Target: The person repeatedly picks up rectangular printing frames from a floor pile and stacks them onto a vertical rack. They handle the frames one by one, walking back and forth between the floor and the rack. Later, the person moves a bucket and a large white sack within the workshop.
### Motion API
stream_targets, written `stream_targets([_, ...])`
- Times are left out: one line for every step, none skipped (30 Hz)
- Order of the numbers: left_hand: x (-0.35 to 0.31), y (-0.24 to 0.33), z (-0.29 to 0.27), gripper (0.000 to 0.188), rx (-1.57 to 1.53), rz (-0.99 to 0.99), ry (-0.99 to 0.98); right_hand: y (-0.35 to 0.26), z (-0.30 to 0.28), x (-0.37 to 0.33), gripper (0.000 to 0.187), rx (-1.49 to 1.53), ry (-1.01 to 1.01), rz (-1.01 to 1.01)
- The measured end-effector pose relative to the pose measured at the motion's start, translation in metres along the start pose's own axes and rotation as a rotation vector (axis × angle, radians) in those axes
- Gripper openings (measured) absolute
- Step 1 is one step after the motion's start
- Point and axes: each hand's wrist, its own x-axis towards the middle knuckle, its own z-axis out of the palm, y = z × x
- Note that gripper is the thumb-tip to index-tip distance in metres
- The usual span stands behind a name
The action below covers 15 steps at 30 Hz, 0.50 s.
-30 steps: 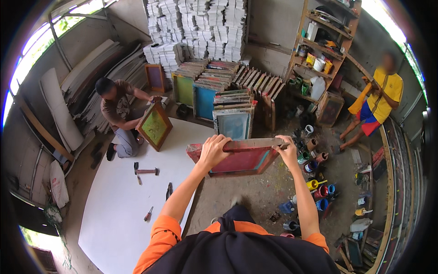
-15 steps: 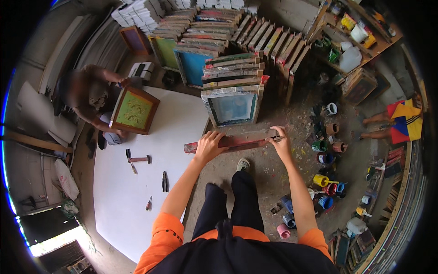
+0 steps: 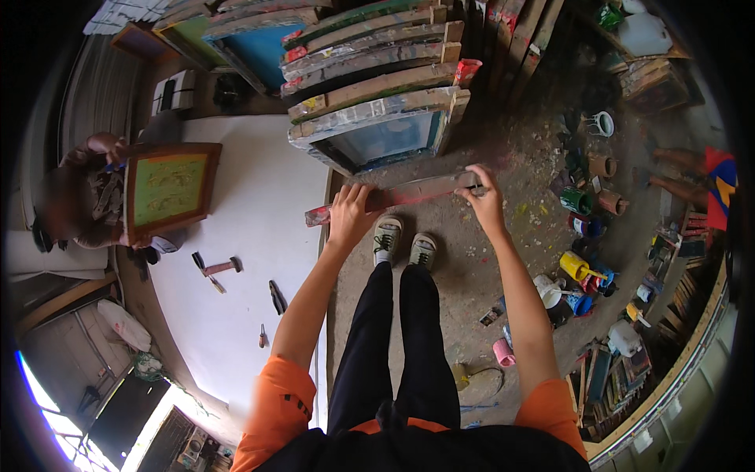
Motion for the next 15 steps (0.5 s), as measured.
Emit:
stream_targets([0.006,-0.002,0.006,0.044,-0.005,0.000,0.007,0.007,0.002,0.005,0.045,0.009,0.010,0.051])
stream_targets([0.013,-0.003,0.010,0.044,-0.010,0.000,0.017,0.013,0.003,0.012,0.045,-0.005,-0.001,0.061])
stream_targets([0.018,-0.003,0.012,0.044,-0.017,0.002,0.023,0.017,0.002,0.017,0.045,-0.021,-0.010,0.075])
stream_targets([0.023,-0.006,0.013,0.044,-0.019,0.007,0.016,0.021,0.002,0.022,0.044,-0.037,-0.019,0.086])
stream_targets([0.029,-0.010,0.012,0.045,-0.021,0.012,0.011,0.023,0.005,0.027,0.044,0.030,-0.025,0.164])
stream_targets([0.036,-0.013,0.010,0.045,-0.019,0.020,0.013,0.026,0.007,0.033,0.044,0.025,-0.023,0.144])
stream_targets([0.041,-0.011,0.006,0.047,-0.013,0.009,-0.009,0.028,0.008,0.039,0.044,0.021,-0.021,0.123])
stream_targets([0.045,-0.013,0.007,0.046,-0.021,0.004,-0.010,0.030,0.009,0.045,0.044,0.016,-0.020,0.102])
stream_targets([0.047,-0.016,0.006,0.046,-0.027,-0.002,-0.013,0.030,0.011,0.050,0.047,0.008,-0.038,0.115])
stream_targets([0.049,-0.019,0.005,0.046,-0.033,-0.009,-0.015,0.030,0.013,0.056,0.050,0.001,-0.057,0.128])
stream_targets([0.052,-0.023,0.004,0.045,-0.043,-0.026,-0.002,0.029,0.016,0.061,0.053,-0.007,-0.075,0.141])
stream_targets([0.057,-0.027,0.002,0.044,-0.053,-0.043,0.013,0.026,0.021,0.067,0.056,0.026,-0.034,0.158])
stream_targets([0.062,-0.029,0.001,0.043,-0.064,-0.059,0.027,0.023,0.028,0.073,0.059,0.058,0.007,0.176])
stream_targets([0.066,-0.030,0.002,0.043,-0.069,-0.058,0.038,0.019,0.033,0.076,0.062,0.091,0.049,0.193])
stream_targets([0.069,-0.032,0.002,0.043,-0.072,-0.059,0.051,0.015,0.036,0.079,0.067,0.008,0.082,0.181])
